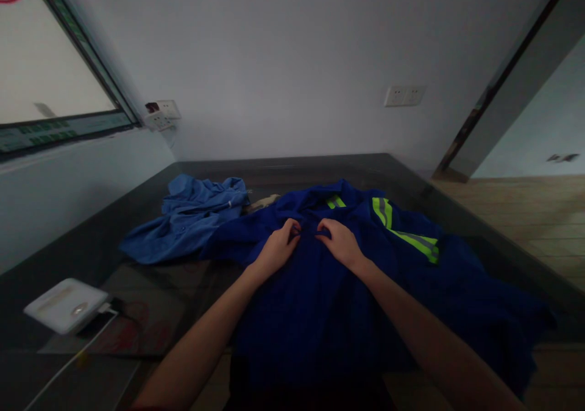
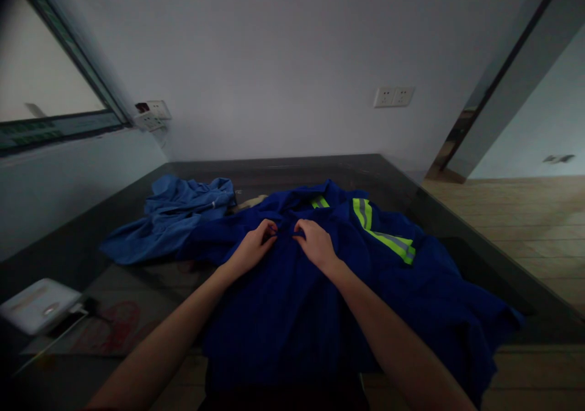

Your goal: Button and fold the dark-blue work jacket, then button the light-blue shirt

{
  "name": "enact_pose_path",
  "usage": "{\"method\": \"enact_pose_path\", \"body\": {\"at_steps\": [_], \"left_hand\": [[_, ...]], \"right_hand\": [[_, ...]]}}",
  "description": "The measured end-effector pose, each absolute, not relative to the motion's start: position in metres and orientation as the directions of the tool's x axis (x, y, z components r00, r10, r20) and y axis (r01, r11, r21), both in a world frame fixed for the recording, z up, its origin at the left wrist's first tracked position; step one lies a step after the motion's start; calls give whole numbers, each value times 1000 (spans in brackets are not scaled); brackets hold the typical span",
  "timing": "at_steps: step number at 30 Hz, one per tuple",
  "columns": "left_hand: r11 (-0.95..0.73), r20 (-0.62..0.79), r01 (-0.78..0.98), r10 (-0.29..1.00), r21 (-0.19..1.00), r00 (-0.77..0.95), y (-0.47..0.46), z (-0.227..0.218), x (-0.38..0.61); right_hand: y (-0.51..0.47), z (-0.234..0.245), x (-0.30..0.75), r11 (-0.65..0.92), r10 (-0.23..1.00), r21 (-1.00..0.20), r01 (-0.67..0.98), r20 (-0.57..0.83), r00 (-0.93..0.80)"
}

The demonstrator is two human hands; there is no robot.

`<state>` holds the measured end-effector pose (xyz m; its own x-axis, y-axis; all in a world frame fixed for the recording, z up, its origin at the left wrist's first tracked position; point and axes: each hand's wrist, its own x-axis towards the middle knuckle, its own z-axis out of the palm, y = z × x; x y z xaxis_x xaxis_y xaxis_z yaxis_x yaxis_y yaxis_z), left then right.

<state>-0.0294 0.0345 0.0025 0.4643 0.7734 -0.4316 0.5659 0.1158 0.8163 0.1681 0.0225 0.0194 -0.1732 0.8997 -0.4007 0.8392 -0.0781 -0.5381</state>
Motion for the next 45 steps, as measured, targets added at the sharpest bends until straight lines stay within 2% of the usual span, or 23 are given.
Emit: {"method": "enact_pose_path", "body": {"at_steps": [5, 10, 14, 18, 26, 32, 39, 45], "left_hand": [[92, -463, 597, 728, 797, 505, 31, 6, -29], [50, -377, 506, 731, 861, 569, 31, 6, -29], [37, -330, 461, 748, 887, 576, 34, 7, -27], [27, -308, 462, 779, 887, 546, 37, 12, -27], [16, -339, 584, 828, 812, 448, 38, 11, -28], [110, -357, 505, 833, 856, 422, 38, 10, -27], [368, -533, 430, 760, 824, 372, 35, -4, -25], [337, -501, 425, 782, 840, 370, 33, -4, -25]], "right_hand": [[23, 26, 170, -77, 891, -504, 860, -423, -167], [16, 28, 158, 10, 883, -516, 856, -397, -250], [15, 21, 157, -95, 891, -591, 801, -409, -196], [21, 20, 161, -235, 891, -715, 659, -430, -148], [26, 27, 161, -327, 881, -778, 537, -456, -124], [25, 29, 159, -286, 888, -794, 536, -430, -164], [24, 29, 157, -264, 898, -779, 569, -414, -149], [24, 33, 156, -285, 893, -772, 569, -429, -135]]}}
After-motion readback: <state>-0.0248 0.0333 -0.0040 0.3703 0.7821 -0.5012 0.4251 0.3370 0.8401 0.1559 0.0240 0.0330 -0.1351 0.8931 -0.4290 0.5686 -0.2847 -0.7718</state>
